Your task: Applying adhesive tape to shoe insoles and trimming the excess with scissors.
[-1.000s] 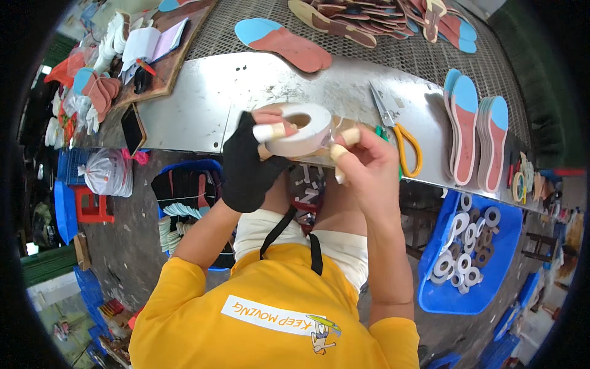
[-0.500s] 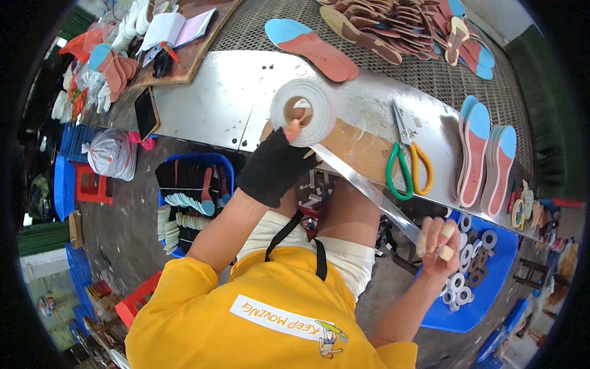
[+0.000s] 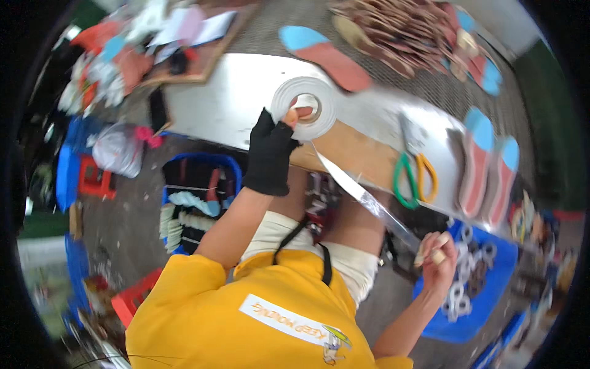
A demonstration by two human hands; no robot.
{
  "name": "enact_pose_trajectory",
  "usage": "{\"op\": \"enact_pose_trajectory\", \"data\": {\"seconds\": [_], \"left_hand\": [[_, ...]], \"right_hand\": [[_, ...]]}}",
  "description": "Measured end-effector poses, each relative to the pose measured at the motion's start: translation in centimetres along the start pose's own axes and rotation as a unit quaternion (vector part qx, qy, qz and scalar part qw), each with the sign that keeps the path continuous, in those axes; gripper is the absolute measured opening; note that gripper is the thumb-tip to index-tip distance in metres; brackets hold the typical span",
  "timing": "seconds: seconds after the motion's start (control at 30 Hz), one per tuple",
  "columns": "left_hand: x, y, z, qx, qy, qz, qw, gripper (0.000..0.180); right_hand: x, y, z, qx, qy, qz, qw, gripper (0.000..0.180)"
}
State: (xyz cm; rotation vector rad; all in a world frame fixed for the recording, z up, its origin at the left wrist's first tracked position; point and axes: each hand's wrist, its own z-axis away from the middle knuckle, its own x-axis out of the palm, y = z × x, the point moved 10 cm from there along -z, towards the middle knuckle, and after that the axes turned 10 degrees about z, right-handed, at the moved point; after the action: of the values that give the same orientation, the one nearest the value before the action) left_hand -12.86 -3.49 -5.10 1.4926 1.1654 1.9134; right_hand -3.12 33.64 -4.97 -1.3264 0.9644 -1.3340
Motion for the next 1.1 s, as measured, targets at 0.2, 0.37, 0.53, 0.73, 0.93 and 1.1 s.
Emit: {"op": "enact_pose_trajectory", "data": {"seconds": [0.2,0.37,0.53,0.73,0.93,1.1], "left_hand": [[-6.0,20.7,-5.8,0.485,0.098,-0.402,0.771,0.035],[-7.6,26.5,-11.7,0.557,0.097,-0.568,0.598,0.03],[-8.5,19.6,-12.3,0.414,-0.05,-0.667,0.617,0.053],[-14.4,7.9,-3.3,-0.01,0.003,-0.381,0.924,0.021],[-9.6,-2.7,1.6,-0.225,-0.013,0.141,0.964,0.03],[-7.4,-2.3,3.8,-0.221,-0.01,0.026,0.975,0.022]], "right_hand": [[22.6,2.7,-5.9,0.011,-0.243,0.056,0.968,0.008],[34.2,5.0,-10.8,0.078,-0.305,-0.044,0.948,0.006],[31.0,8.0,-9.5,0.143,-0.302,-0.033,0.942,0.007],[21.5,7.7,-6.7,0.157,-0.225,-0.111,0.955,0.013],[18.8,7.8,-3.3,0.183,-0.221,-0.195,0.938,0.015],[13.4,11.0,-1.4,0.268,-0.185,-0.02,0.945,0.012]]}}
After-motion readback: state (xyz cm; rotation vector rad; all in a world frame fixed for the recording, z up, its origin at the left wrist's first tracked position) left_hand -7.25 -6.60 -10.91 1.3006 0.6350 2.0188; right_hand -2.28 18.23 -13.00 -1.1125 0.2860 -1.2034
